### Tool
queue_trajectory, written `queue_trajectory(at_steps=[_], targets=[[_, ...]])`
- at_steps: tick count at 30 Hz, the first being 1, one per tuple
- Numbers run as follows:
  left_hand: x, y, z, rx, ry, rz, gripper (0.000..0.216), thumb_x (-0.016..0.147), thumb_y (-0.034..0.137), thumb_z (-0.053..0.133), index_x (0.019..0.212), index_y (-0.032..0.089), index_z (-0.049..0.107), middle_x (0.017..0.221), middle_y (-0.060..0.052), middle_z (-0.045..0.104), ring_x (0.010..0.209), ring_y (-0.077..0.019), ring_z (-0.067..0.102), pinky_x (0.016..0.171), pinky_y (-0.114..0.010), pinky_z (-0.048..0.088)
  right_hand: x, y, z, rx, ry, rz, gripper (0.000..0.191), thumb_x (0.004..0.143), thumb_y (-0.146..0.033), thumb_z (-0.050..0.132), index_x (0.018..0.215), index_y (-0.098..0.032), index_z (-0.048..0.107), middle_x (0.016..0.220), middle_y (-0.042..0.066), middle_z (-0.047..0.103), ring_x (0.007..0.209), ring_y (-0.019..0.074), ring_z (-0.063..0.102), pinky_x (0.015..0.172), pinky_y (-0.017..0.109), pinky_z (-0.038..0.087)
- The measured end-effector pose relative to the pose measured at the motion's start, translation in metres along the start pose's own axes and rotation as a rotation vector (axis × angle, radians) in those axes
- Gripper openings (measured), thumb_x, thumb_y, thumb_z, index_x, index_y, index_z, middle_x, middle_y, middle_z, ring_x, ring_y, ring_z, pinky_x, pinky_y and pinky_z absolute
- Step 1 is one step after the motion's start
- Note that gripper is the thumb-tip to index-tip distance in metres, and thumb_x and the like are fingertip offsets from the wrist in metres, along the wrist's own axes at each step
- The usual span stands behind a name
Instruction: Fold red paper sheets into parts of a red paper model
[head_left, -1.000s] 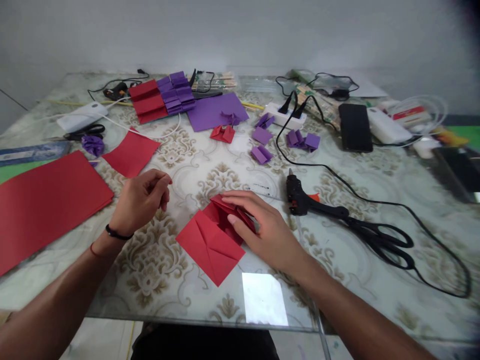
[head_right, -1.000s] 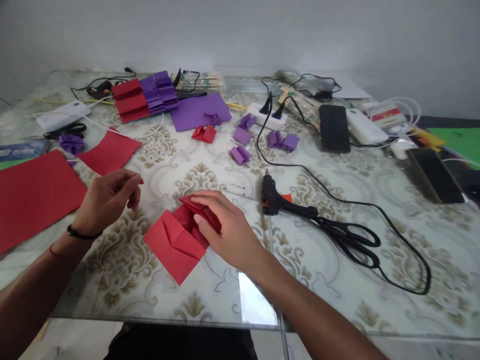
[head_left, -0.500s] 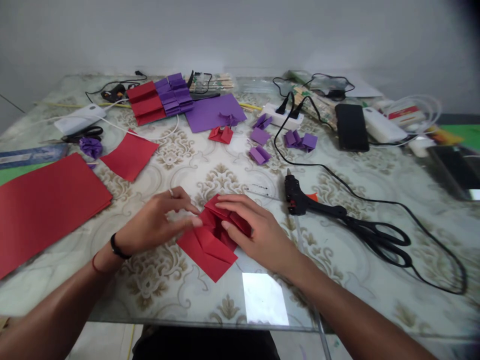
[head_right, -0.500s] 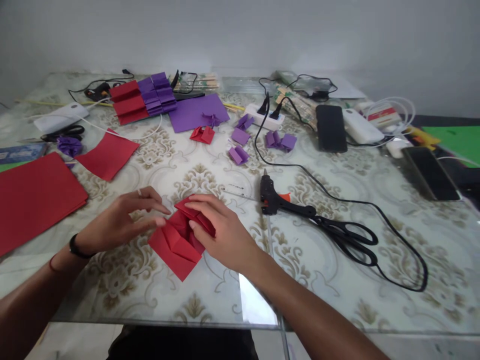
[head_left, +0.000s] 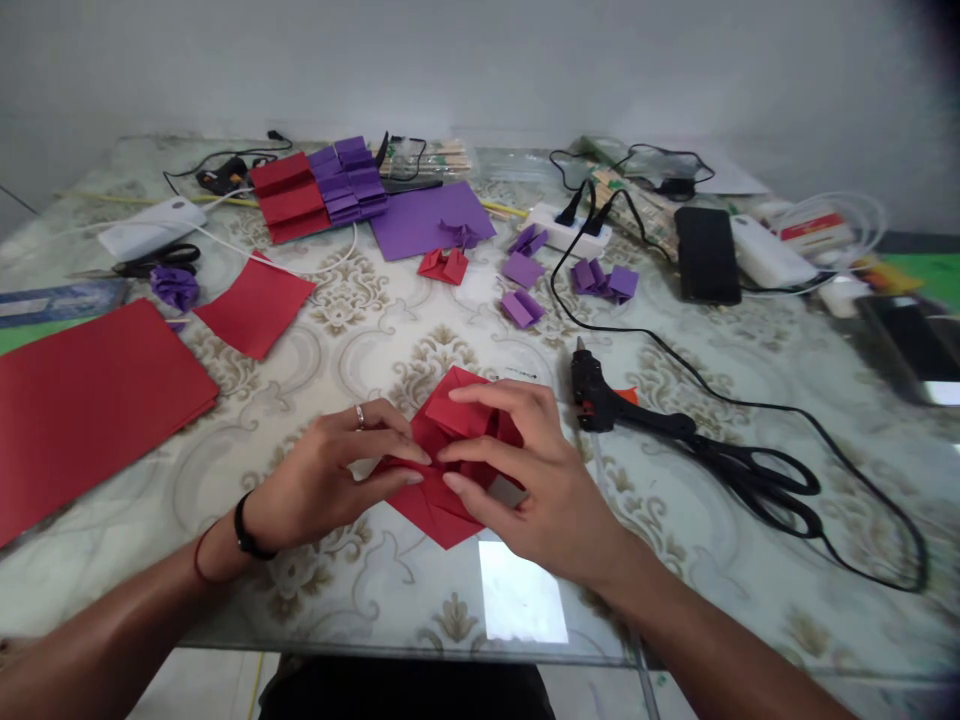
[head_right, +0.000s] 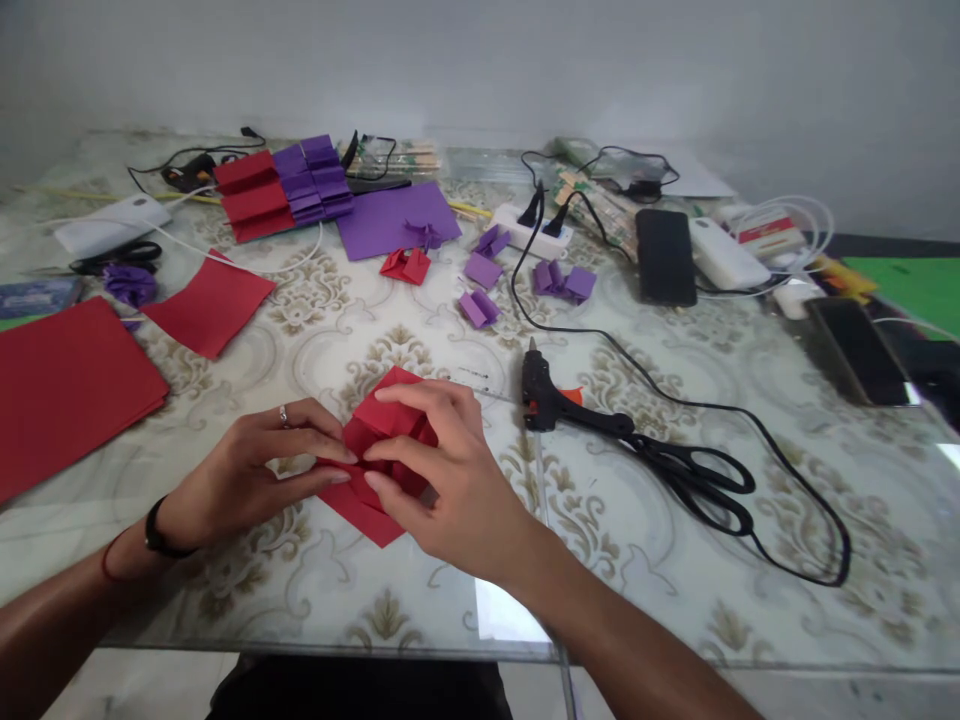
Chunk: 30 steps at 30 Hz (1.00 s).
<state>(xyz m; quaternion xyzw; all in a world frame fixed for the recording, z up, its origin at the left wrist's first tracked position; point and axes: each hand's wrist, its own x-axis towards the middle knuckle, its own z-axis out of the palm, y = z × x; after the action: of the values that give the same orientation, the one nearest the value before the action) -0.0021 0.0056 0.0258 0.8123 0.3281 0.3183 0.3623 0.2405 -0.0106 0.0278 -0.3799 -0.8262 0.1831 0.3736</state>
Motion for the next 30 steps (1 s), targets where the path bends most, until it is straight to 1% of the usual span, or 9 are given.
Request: queue_trajectory(at_steps=[2,4,8,12,16,21,26,28,30], targets=[[0.000,0.000,0.001,-0.019,0.015,-0.002,0.011,0.095,0.018,0.075,0.105,0.023,0.079,0.102,-0.003,0.067,0.090,-0.0141,0.067,0.079,-0.025,0.055,0.000,-0.001,0.000,0.006,-0.005,-0.001,0.006,0.093,-0.021,0.073,0.098,-0.023,0.075,0.135,0.012,0.063,0.125,0.0335,0.052,0.108,0.060,0.046],[0.000,0.000,0.003,-0.040,0.007,-0.030,0.010,0.095,0.018,0.075,0.103,0.023,0.079,0.103,-0.004,0.066,0.092,-0.0153,0.066,0.079,-0.026,0.055,0.000,-0.001,0.001,0.004,-0.002,-0.014,0.006,0.093,-0.020,0.074,0.097,-0.024,0.074,0.133,0.011,0.065,0.124,0.0326,0.053,0.108,0.060,0.046],[-0.001,0.003,0.007,-0.055,-0.014,-0.079,0.008,0.095,0.019,0.074,0.099,0.023,0.079,0.104,-0.005,0.065,0.093,-0.0168,0.065,0.080,-0.029,0.055,0.000,-0.002,0.004,0.006,0.004,-0.025,0.010,0.094,-0.016,0.072,0.092,-0.026,0.072,0.127,0.009,0.068,0.119,0.0308,0.056,0.103,0.058,0.050],[-0.002,0.004,0.010,-0.013,-0.020,-0.113,0.007,0.093,0.019,0.075,0.098,0.023,0.078,0.104,-0.004,0.065,0.095,-0.0181,0.066,0.084,-0.031,0.055,0.000,-0.004,0.006,0.013,-0.001,-0.017,0.014,0.094,-0.014,0.070,0.088,-0.027,0.071,0.121,0.008,0.070,0.114,0.0296,0.058,0.101,0.057,0.051],[-0.002,0.003,0.011,0.018,-0.031,-0.106,0.005,0.091,0.019,0.077,0.094,0.023,0.079,0.104,-0.004,0.065,0.094,-0.0180,0.064,0.083,-0.031,0.054,0.001,-0.004,0.007,0.028,-0.005,-0.024,0.015,0.094,-0.014,0.068,0.086,-0.026,0.072,0.115,0.009,0.068,0.111,0.0281,0.060,0.100,0.054,0.050],[0.000,0.009,0.011,0.033,-0.045,-0.089,0.011,0.090,0.015,0.074,0.088,0.024,0.078,0.098,-0.003,0.064,0.092,-0.0193,0.062,0.081,-0.034,0.054,-0.001,-0.003,0.008,0.092,-0.038,-0.017,0.014,0.094,-0.016,0.068,0.086,-0.026,0.072,0.115,0.006,0.068,0.110,0.0279,0.062,0.103,0.056,0.046],[0.000,0.010,0.008,0.055,-0.069,-0.091,0.012,0.092,0.016,0.070,0.084,0.024,0.075,0.095,-0.003,0.062,0.088,-0.0193,0.061,0.079,-0.035,0.054,-0.002,-0.002,0.004,0.230,-0.047,0.068,0.012,0.093,-0.016,0.069,0.089,-0.026,0.073,0.117,0.006,0.068,0.112,0.0277,0.063,0.100,0.052,0.048],[-0.001,0.009,0.008,0.066,-0.096,-0.097,0.012,0.093,0.015,0.070,0.085,0.022,0.074,0.097,-0.004,0.062,0.089,-0.0190,0.061,0.082,-0.035,0.053,-0.002,-0.001,-0.001,0.271,-0.013,0.122,0.012,0.095,-0.016,0.068,0.091,-0.027,0.073,0.118,0.005,0.068,0.110,0.0271,0.065,0.099,0.050,0.051],[-0.002,0.007,0.007,0.065,-0.104,-0.096,0.009,0.093,0.015,0.071,0.087,0.021,0.074,0.100,-0.004,0.062,0.093,-0.0189,0.061,0.084,-0.034,0.053,-0.001,0.001,-0.008,0.259,0.039,0.166,0.013,0.096,-0.017,0.066,0.092,-0.028,0.073,0.118,0.005,0.067,0.109,0.0273,0.066,0.098,0.050,0.053]])
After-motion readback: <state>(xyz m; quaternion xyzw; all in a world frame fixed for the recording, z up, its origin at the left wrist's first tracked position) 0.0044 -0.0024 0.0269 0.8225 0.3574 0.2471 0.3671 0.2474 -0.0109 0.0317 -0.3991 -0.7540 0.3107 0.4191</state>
